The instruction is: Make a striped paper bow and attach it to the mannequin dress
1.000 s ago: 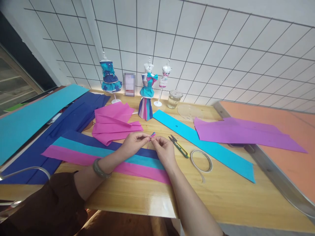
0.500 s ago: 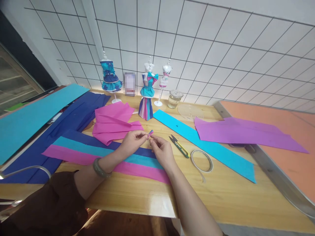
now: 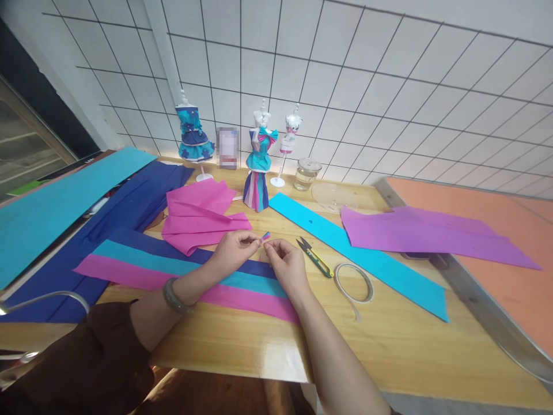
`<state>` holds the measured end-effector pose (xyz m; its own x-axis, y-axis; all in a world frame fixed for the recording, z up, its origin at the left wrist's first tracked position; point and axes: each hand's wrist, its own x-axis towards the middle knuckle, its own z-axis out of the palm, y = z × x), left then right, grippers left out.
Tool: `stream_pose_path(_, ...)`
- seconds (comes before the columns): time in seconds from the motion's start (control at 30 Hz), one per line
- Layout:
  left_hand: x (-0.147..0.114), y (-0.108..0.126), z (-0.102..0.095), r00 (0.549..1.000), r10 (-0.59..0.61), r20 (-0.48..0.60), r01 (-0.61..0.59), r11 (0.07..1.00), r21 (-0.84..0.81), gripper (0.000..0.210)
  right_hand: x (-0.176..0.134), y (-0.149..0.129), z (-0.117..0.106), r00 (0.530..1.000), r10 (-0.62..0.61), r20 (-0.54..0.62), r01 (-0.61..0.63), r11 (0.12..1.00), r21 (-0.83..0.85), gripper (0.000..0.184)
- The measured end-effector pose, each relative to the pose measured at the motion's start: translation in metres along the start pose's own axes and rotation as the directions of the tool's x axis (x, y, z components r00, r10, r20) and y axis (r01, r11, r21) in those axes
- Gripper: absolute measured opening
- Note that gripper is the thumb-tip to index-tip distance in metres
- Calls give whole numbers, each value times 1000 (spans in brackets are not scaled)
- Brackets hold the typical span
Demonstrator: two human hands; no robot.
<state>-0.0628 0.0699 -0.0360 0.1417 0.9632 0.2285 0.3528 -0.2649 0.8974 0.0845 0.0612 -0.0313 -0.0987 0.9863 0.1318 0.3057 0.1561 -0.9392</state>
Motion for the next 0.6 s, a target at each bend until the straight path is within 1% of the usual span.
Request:
stream_pose_path(0.13,3,-2,-3,999,3,-42,-3,1000,7,23,-1,-1,0,1000,-20,5,20,1000,-8,27)
stream_pose_path(0.4,3,-3,-4,999,-2,-34,1,999,-32,23,-1,-2,0,1000,-9,25,9,1000,9,27)
stream_pose_path(0.5,4,-3,-4,999,-23,-32,20,997,-74,25,0,1,-1,1000,18,26,-19,999,35,27)
stream_pose_path(0.6,5,-1,-4,998,-66,-21,61,986,-156,27,3,4,-2,998,57,27,-59,996,69,27)
